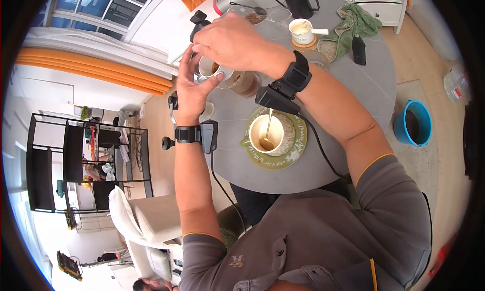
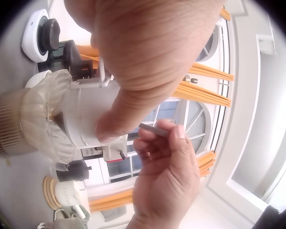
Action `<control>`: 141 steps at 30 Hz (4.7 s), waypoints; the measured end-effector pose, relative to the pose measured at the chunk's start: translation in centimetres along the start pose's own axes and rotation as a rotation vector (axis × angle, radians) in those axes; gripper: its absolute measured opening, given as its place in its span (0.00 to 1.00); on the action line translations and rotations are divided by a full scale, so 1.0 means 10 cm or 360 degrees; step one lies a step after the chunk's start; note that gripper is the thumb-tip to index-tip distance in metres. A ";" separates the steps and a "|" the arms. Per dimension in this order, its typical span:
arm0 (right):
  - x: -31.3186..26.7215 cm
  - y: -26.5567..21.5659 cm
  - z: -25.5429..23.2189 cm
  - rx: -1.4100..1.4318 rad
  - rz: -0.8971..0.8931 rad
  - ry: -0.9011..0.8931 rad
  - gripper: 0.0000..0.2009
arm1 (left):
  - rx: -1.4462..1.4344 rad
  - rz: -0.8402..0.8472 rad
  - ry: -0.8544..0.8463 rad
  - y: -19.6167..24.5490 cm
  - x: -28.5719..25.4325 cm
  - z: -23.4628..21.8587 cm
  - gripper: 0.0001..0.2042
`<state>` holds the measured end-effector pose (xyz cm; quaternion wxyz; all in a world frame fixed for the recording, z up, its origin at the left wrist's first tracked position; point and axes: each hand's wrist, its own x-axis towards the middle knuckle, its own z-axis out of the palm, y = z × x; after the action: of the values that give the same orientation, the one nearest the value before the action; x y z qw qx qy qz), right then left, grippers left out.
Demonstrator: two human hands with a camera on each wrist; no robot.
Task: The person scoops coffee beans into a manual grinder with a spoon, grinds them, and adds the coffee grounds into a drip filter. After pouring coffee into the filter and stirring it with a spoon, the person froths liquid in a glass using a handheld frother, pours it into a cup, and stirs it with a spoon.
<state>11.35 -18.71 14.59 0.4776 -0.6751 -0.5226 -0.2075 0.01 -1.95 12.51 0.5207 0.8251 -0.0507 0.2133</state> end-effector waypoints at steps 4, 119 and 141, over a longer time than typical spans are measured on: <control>-0.01 0.00 0.00 -0.0311 -0.0080 0.0045 0.13 | -0.0020 0.0000 0.0016 0.04 -0.02 0.01 0.49; 0.01 0.02 -0.08 -0.0211 0.0022 -0.0111 0.14 | 0.0095 0.0033 -0.0017 -0.01 0.00 0.08 0.48; 0.00 0.00 -0.10 -0.0196 0.0128 -0.0044 0.13 | 0.0129 0.0056 -0.0048 0.02 -0.01 0.10 0.47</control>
<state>11.55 -19.55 15.07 0.4359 -0.7263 -0.4880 -0.2105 0.12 -2.90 12.25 0.4821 0.8477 -0.0643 0.2118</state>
